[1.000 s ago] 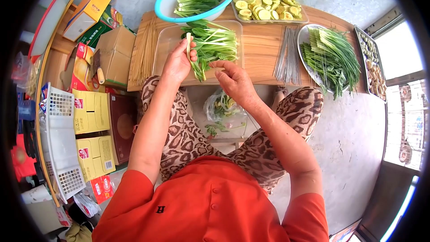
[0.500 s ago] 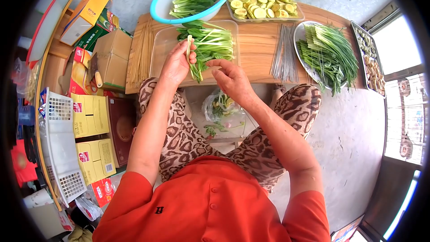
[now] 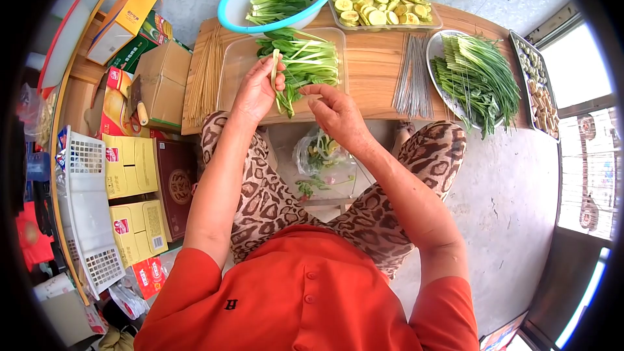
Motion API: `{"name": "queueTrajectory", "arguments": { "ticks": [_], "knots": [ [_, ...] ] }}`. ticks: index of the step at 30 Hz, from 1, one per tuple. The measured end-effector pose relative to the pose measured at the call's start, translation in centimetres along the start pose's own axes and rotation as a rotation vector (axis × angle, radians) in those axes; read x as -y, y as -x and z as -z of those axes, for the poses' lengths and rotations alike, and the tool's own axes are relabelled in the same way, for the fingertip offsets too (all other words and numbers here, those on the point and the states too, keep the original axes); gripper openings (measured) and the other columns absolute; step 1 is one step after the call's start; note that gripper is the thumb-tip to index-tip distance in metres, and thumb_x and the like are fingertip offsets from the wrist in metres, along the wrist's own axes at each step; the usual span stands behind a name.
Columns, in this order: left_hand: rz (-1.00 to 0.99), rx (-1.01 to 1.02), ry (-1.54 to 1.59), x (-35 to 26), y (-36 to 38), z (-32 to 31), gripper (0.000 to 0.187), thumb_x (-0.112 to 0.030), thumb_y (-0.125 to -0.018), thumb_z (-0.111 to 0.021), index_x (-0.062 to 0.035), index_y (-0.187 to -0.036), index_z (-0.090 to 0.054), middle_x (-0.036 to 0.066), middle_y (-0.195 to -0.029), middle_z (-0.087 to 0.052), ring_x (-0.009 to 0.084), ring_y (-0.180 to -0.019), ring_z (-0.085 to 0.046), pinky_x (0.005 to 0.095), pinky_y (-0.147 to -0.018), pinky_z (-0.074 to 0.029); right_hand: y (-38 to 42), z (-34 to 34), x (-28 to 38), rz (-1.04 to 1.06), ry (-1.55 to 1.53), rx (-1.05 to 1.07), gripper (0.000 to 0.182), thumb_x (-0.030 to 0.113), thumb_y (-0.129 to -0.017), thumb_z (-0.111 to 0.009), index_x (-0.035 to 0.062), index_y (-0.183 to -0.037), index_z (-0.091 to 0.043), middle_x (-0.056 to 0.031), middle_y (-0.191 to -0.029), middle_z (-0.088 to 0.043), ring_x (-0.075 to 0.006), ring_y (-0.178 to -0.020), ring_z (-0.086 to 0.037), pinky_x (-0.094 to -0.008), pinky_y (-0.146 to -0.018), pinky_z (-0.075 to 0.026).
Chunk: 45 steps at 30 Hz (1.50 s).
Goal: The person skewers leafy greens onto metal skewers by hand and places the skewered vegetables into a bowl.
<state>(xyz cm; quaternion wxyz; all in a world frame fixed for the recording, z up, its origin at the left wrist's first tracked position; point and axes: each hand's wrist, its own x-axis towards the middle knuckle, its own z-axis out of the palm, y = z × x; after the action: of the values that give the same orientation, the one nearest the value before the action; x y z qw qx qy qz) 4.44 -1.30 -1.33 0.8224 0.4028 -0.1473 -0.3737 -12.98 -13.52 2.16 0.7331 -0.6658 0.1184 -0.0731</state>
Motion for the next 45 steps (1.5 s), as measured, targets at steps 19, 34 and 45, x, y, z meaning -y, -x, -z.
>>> {"name": "queueTrajectory", "arguments": {
  "ticks": [19,34,45],
  "knots": [
    [0.158,0.271,-0.437,1.7,0.9,-1.4,0.019,-0.015,-0.089,-0.062,-0.0025,-0.103,-0.064,0.004,-0.096,-0.065,0.0111,-0.082,-0.058,0.0253,-0.076,-0.046,-0.5,1.3,-0.5,-0.031,-0.077,-0.071,0.021,0.012,-0.093,-0.049,0.0016,-0.11,-0.058,0.0054,-0.055,-0.042,-0.0033,-0.044,-0.036,-0.0209,-0.041,-0.029],
    [-0.396,-0.007,-1.656,3.6,-8.2,0.1,0.035,-0.013,-0.077,-0.069,-0.0039,-0.111,-0.062,0.014,-0.106,-0.062,0.0312,-0.098,-0.06,0.0394,-0.085,-0.048,0.8,6.9,1.8,0.079,-0.157,-0.305,0.02,0.015,-0.094,-0.051,0.0014,-0.107,-0.058,0.0063,-0.054,-0.04,-0.0023,-0.043,-0.032,-0.0189,-0.04,-0.024],
    [-0.075,-0.19,-1.98,6.2,-8.8,0.3,0.04,-0.019,-0.073,-0.072,-0.0118,-0.11,-0.059,0.01,-0.106,-0.059,0.0295,-0.106,-0.054,0.0442,-0.087,-0.037,1.6,8.7,2.5,0.099,-0.168,-0.352,0.022,0.016,-0.095,-0.05,-0.001,-0.108,-0.057,0.0051,-0.055,-0.04,-0.0031,-0.042,-0.03,-0.0197,-0.038,-0.022]
  ]
}}
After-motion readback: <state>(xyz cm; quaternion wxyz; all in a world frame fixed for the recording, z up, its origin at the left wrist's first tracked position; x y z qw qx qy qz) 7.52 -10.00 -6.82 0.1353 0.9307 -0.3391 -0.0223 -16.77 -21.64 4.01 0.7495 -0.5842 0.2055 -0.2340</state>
